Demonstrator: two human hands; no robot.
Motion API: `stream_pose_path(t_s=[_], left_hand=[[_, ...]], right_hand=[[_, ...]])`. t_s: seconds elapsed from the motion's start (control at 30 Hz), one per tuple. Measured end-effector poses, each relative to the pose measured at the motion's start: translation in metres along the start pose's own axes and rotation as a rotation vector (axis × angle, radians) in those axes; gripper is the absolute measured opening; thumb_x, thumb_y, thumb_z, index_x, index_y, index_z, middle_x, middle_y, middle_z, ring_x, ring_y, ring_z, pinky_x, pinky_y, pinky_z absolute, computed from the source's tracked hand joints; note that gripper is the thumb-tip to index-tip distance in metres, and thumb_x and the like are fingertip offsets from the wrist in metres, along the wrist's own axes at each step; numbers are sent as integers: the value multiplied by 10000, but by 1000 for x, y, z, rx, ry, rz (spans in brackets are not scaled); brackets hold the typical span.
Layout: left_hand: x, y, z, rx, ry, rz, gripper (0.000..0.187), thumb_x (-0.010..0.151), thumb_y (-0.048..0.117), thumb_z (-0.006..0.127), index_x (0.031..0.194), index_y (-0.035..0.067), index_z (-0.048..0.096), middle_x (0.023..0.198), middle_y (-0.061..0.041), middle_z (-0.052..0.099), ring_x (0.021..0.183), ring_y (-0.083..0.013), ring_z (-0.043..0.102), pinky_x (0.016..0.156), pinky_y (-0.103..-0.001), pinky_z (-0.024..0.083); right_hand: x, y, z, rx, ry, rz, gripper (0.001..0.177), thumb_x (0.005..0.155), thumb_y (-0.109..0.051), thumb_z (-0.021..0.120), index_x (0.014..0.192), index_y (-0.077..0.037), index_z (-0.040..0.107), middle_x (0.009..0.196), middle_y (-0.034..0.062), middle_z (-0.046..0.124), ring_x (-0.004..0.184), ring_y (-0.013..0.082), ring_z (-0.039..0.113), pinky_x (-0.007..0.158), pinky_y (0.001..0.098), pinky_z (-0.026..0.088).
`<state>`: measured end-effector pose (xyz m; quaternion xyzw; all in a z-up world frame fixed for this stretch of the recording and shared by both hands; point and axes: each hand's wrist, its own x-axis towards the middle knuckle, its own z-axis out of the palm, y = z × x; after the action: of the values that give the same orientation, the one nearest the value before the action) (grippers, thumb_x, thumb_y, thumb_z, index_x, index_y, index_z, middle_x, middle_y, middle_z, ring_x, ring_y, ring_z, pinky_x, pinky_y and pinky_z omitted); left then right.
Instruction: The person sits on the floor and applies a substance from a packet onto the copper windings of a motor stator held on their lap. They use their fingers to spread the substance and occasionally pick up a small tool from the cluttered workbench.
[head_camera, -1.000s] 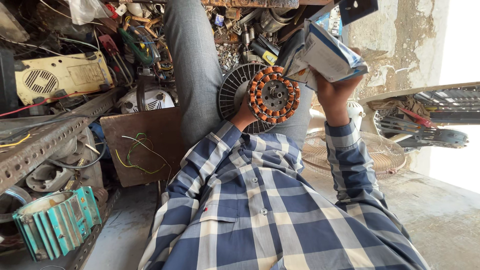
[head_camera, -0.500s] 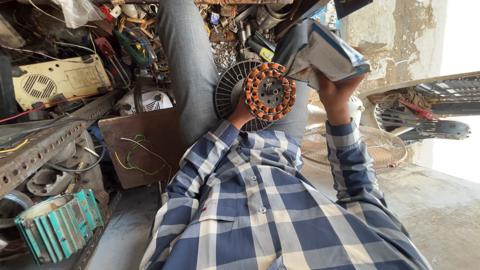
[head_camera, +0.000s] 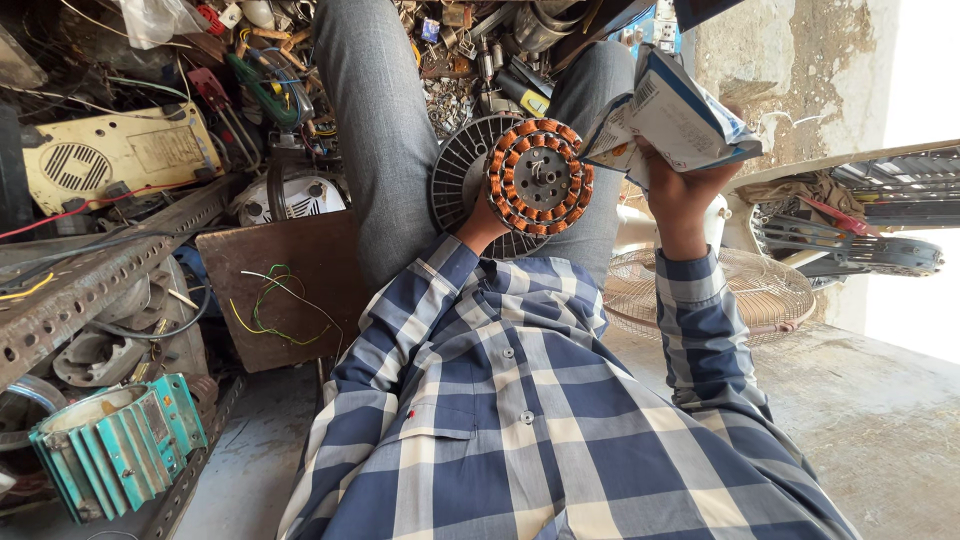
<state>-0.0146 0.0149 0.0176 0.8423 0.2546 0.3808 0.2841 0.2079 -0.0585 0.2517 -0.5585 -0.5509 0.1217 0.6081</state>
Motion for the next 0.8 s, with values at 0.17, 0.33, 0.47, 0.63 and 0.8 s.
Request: stream_pose_path(t_s=[0.17,0.33,0.47,0.63,0.8], left_hand=[[0,-1,4,38,-4,25,389,993,250,640,1341,86,576,1354,-92,623,1310,-278,552,1144,-457,414],[-2,-3,8,-3,-15,8,392,1012,266,626,1351,73,594,1377,-103,617,1333,-288,540,1160,-468,404],[-2,-5,9,8,6,23,392,1011,268,628,1352,77,593,1377,-100,617,1333,-286,541,1159,-467,404],[-4,-7,9,22,15,37,393,1010,269,630,1353,81,591,1377,-97,617,1332,-285,541,1159,-466,403],[-9,-10,8,28,16,38,393,1009,270,632,1354,86,590,1377,-93,617,1331,-283,541,1158,-465,403]], right_hand=[[-1,-20,-4,-12,-10,72,698,946,123,842,1416,-22,348,1355,164,529,1282,223,587,1123,352,532],[0,-24,-1,-59,-37,35,620,939,167,835,1359,-10,415,1300,135,520,1188,190,556,1058,334,479],[-4,-19,1,-15,54,83,755,954,80,862,1441,-10,292,1406,172,537,1326,252,592,1169,414,534],[-5,-16,-5,-8,92,51,795,944,64,870,1455,-15,266,1426,171,499,1364,264,557,1198,425,516],[-11,-23,-9,-57,-22,124,658,957,119,868,1379,-15,381,1339,161,534,1232,229,575,1091,367,522]])
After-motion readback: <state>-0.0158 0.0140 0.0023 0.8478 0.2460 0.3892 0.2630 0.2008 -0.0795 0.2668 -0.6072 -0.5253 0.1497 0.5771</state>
